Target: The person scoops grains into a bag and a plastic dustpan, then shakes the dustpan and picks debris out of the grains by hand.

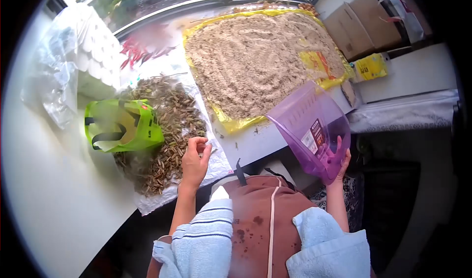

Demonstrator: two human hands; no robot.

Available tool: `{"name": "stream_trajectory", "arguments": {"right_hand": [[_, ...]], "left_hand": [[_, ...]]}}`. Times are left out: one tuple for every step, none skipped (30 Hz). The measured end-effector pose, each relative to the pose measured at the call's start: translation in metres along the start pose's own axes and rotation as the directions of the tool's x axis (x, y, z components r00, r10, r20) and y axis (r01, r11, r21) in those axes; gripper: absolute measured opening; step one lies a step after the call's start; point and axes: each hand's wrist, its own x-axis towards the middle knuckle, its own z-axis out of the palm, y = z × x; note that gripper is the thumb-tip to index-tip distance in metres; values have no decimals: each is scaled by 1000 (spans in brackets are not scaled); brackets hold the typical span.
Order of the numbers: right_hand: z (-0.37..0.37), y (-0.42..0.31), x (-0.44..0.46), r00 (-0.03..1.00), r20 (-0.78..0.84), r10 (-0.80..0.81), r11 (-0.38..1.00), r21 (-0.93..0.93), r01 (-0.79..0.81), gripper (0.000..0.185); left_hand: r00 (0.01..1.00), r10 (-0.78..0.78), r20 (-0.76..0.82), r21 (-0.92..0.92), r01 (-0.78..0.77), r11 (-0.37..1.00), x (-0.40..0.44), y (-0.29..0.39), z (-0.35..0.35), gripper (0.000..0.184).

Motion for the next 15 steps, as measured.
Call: {"name": "stream_trajectory", "arguments": {"right_hand": [[-19,1,0,1000,-10,-14,1000,20,14,66],[-38,3,0,1000,-11,-12,999,39,12,66],[-57,4,1,997,-74,29,995,96,-21,65],[-91,6,8,992,-97,85,984,162,-68,66],[-109,7,10,990,-131,47,989,148,-27,66],[-122,7,12,987,-162,12,991,134,10,66],[-136,4,16,983,-181,-10,991,132,34,66],[-143,1,22,980,-198,-30,990,132,57,66],[-148,-3,30,975,-215,-48,988,132,77,65],[-155,-9,41,973,-222,-60,985,143,93,66],[-158,-17,55,971,-229,-70,983,152,106,66],[-160,-26,70,969,-235,-76,980,160,115,66],[-163,-37,86,975,-213,-65,981,163,101,68],[-173,-43,107,985,-169,-44,982,174,74,68],[-181,-54,131,993,-119,-26,982,182,48,67]], "left_hand": [[991,-19,130,7,19,1000,-3,-7,21,13],[969,-51,243,30,45,999,-7,-14,36,16],[963,0,270,64,-18,998,-10,-18,49,15],[931,14,364,106,-57,993,-10,-17,55,15],[921,31,389,157,-100,983,-10,-15,61,14],[910,47,411,208,-145,967,-9,-13,67,15],[900,3,437,240,-120,963,-7,-10,72,17],[890,-30,456,279,-110,954,-4,-12,77,18],[881,-40,471,332,-135,933,0,-11,81,20],[874,-51,483,384,-160,909,6,-8,87,21],[878,-74,473,437,-161,885,11,-3,97,20],[883,-98,459,490,-159,857,17,3,107,20],[879,-130,458,512,-142,847,24,2,120,20],[893,-118,435,524,-144,840,28,7,138,23],[889,-186,418,556,-89,826,31,8,159,23]]}}
